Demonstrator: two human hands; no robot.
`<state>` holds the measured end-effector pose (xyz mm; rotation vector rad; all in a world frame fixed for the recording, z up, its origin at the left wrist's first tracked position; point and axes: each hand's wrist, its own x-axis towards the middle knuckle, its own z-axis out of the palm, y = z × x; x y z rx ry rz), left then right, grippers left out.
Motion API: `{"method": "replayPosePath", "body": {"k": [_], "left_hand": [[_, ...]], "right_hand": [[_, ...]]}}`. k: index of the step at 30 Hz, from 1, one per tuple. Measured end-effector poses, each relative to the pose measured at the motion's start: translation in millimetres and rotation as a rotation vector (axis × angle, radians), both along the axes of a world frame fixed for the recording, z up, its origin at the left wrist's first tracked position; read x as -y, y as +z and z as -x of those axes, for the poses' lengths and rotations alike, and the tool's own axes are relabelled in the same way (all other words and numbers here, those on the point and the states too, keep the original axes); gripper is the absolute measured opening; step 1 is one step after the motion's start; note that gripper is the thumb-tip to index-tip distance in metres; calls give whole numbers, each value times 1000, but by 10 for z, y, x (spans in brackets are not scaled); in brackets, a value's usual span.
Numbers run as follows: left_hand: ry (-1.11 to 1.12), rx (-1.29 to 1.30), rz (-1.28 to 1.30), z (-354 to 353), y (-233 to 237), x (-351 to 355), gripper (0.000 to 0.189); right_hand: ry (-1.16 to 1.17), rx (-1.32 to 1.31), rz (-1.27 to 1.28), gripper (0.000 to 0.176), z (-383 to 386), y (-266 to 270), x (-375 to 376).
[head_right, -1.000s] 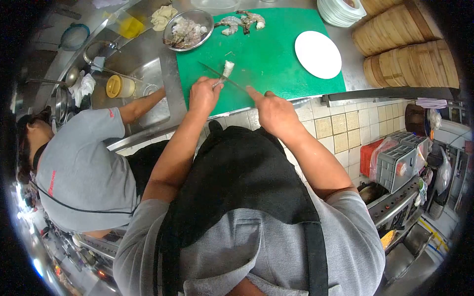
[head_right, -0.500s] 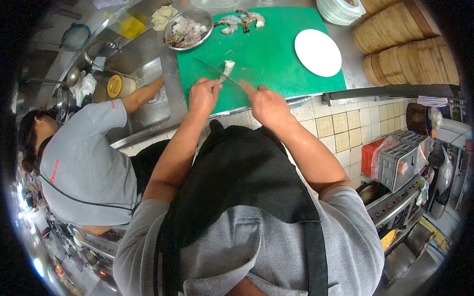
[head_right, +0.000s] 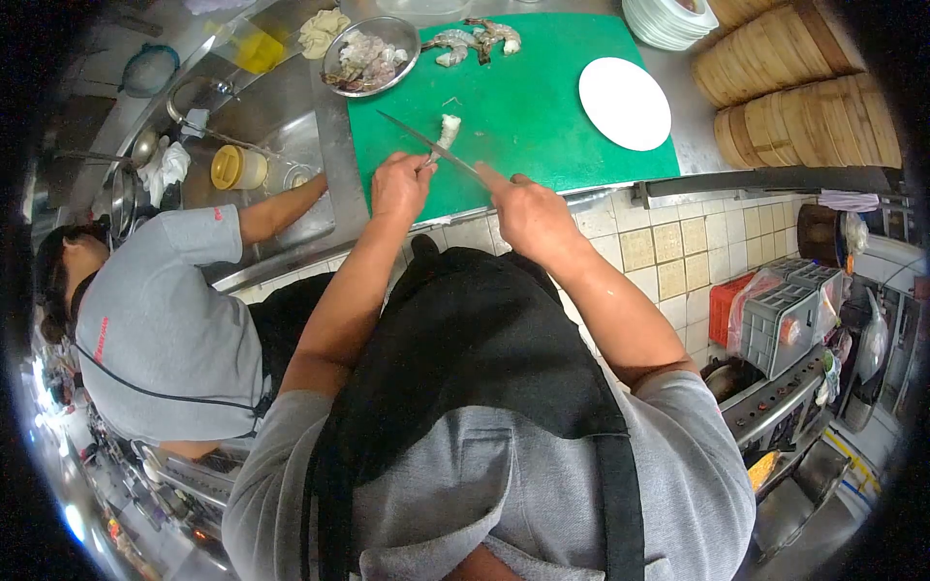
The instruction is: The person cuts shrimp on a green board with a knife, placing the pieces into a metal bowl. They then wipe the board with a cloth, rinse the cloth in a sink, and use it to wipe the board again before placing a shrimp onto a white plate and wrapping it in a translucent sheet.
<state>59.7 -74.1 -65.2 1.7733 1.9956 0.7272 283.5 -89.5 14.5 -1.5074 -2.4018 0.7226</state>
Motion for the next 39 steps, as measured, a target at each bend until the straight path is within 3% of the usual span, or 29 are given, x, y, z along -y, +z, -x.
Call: {"method": "replayPosePath", "body": {"k": [6,11,14,21,24,26,28,30,34,39], "left_hand": [[5,5,-13,-1,-30,6,20],[11,65,-34,33,36,-23,21],[13,161,-146,103,201,-122,22],[61,198,-359,546,710,-840,28],[159,-28,-287,739,747,-1181,35],[162,-377,-580,768,671,-1355,42],[101,-279,-434,465,779,-1379,43],[-138,-81,-124,167,668,-1491,37],[-188,-261,-72,-337,136,-1745,32],[-139,-367,49,-426,48,-1800,36]], "right_hand": [[-1,51,80,49,76,-179,-66],[-7,-116,77,48,-43,-89,-122],[-19,-270,-11,49,-308,47,-103],[-229,-323,146,45,-827,405,54],[-365,-322,250,45,-975,399,159],[-435,-326,291,45,-1073,316,214],[-489,-331,316,45,-1163,181,295],[-499,-324,302,46,-1208,130,368],[-551,-291,363,45,-1268,87,478],[-586,-339,392,45,-1328,56,559]]}}
